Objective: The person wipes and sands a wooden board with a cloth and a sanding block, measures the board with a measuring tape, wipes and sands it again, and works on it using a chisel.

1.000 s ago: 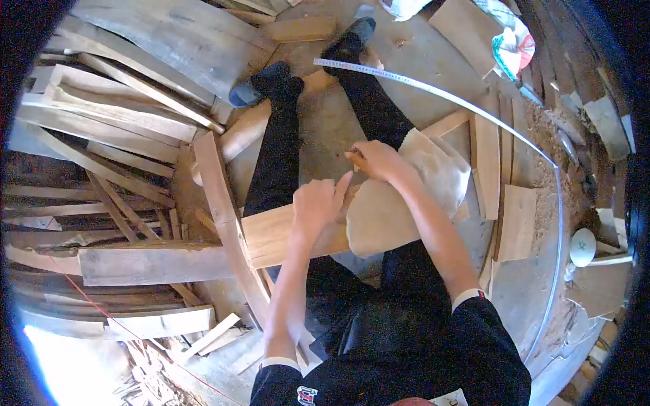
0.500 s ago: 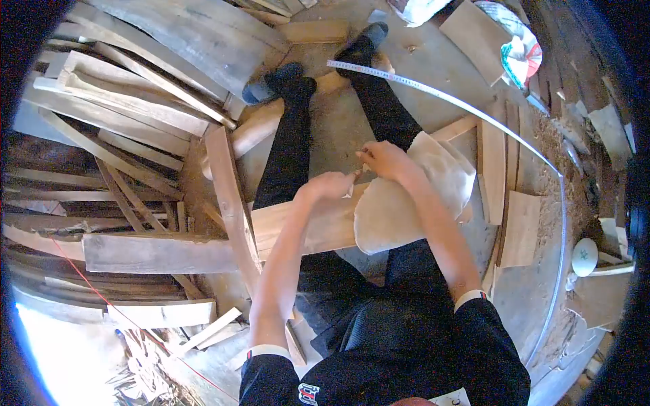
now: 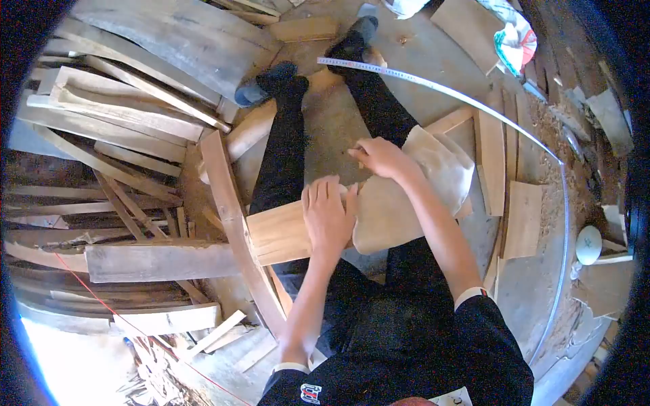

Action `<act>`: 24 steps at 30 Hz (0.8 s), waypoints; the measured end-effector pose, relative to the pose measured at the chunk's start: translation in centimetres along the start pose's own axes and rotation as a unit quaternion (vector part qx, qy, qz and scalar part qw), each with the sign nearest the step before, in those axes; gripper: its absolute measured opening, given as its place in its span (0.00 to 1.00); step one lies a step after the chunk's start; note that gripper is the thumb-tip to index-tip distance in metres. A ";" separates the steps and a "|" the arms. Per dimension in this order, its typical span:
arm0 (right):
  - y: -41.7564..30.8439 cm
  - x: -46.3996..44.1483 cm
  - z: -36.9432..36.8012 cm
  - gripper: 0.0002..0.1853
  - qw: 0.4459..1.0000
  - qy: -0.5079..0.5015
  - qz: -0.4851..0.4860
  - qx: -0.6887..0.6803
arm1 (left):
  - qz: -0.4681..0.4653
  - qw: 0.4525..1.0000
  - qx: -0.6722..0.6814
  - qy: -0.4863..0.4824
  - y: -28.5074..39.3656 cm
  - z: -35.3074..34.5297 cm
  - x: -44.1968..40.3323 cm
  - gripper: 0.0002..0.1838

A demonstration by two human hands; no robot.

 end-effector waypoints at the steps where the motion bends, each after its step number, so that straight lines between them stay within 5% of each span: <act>1: -0.2 0.0 0.0 0.23 1.000 0.001 0.001 0.002 | 0.000 1.000 0.001 -0.002 0.1 -0.3 0.3 0.23; 4: 0.1 -0.3 -0.2 0.23 1.000 0.002 -0.001 0.003 | -0.005 0.997 -0.058 0.042 0.5 -0.2 0.8 0.24; 10: 0.0 -0.4 0.5 0.22 0.999 0.014 -0.015 0.028 | -0.007 1.000 -0.007 -0.019 -0.1 0.6 -1.5 0.24; 12: 0.1 -0.4 0.4 0.21 0.999 0.012 -0.013 0.038 | 0.082 0.960 0.019 -0.268 -1.1 -0.9 -2.9 0.29; 24: 0.6 -0.6 -0.2 0.22 1.000 -0.017 -0.016 0.012 | 0.056 0.901 0.045 -0.428 -5.4 -8.1 -5.9 0.36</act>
Point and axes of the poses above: each hand's wrist, its own x-axis away from the middle knuckle, its own z-axis out of the back of the hand, y = z × x, the point moved 7 cm from there along -x, towards the middle knuckle, and after that the axes turned 14 degrees about -y, right-handed, at the moved point
